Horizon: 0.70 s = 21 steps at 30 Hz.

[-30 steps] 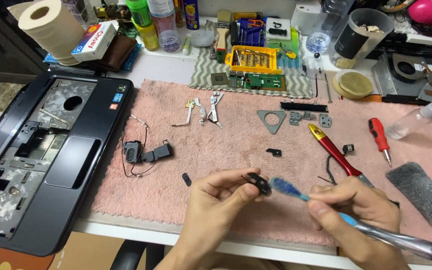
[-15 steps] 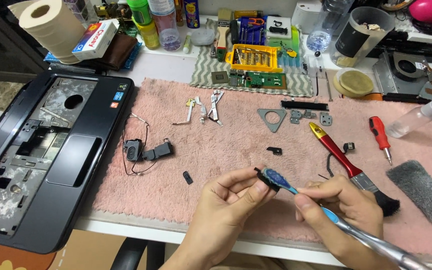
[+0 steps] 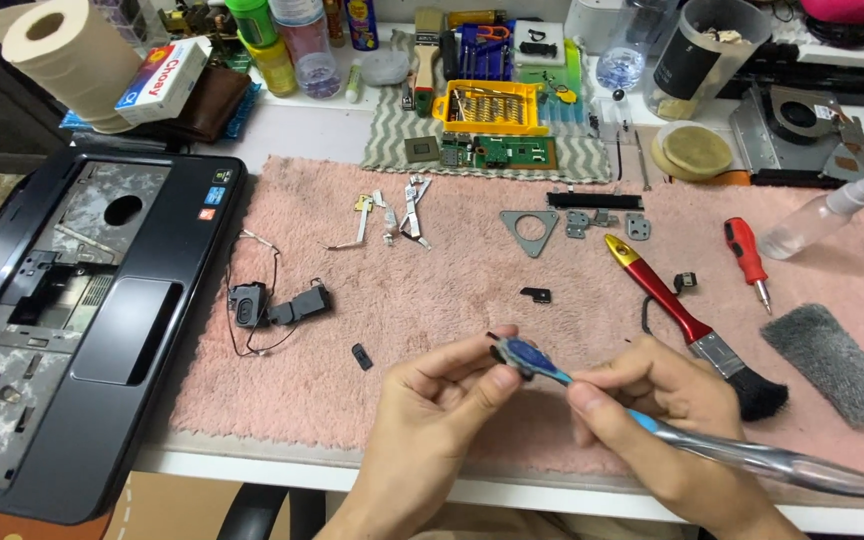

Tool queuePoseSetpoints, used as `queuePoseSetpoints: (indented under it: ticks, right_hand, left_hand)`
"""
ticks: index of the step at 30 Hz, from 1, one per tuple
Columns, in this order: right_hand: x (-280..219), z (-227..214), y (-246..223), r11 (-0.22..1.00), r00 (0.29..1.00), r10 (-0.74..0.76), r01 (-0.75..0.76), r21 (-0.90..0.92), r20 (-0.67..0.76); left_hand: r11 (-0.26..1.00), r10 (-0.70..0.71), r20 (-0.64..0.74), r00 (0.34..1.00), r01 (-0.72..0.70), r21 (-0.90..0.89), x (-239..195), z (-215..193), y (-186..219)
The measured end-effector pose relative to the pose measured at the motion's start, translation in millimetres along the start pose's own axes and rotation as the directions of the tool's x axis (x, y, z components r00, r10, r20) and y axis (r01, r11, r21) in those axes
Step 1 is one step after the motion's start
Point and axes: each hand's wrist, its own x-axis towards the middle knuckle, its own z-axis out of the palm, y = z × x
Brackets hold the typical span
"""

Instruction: The person cleans small disassembled printer parts on a pink towel using a paintbrush and a toothbrush. They brush a metal bracket, then several black plastic components, switching tools to reach crevices.

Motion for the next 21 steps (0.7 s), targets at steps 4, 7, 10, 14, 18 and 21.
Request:
queuePoseSetpoints:
  ticks: [4, 7, 10, 14, 18, 21]
  right_hand:
    - [-2.5, -3.7, 10.5, 0.997, 0.999, 0.032, -0.031, 0.066, -0.022]
    - [1.2, 2.9, 9.5, 0.993, 0.995, 0.1, -0.101, 0.067, 0.012]
    - [0.8, -21.3, 26.8, 0.995, 0.998, 0.057, -0.055, -0.087, 0.025]
    - [14.6, -42.0, 27.3, 0.995, 0.995, 0.087, -0.085, 0.043, -0.047]
    - [26.1, -39.3, 7.6, 0.999, 0.967, 0.047, -0.043, 0.024, -0.25]
    - [24.8, -37.0, 3.9, 0.998, 0.959, 0.063, -0.064, 0.006, -0.275]
  left_hand:
    - [0.993, 0.12, 0.006, 0.993, -0.12, -0.014, 3.6, -4.8, -16.2]
    - [0.994, 0.096, 0.099, 0.991, -0.1, 0.037, 0.5, 4.5, -14.7]
    - [0.985, 0.172, -0.121, 0.978, -0.168, 0.044, 17.1, -7.5, -4.8]
    - [0.918, 0.262, -0.068, 0.963, -0.227, 0.326, 30.4, -8.4, 25.3]
    - [0.205, 0.399, 0.369, 0.839, -0.474, 0.856, 56.6, -17.7, 25.3]
    - [-0.026, 0.288, 0.479, 0.829, -0.493, 0.869, 73.5, -16.2, 25.1]
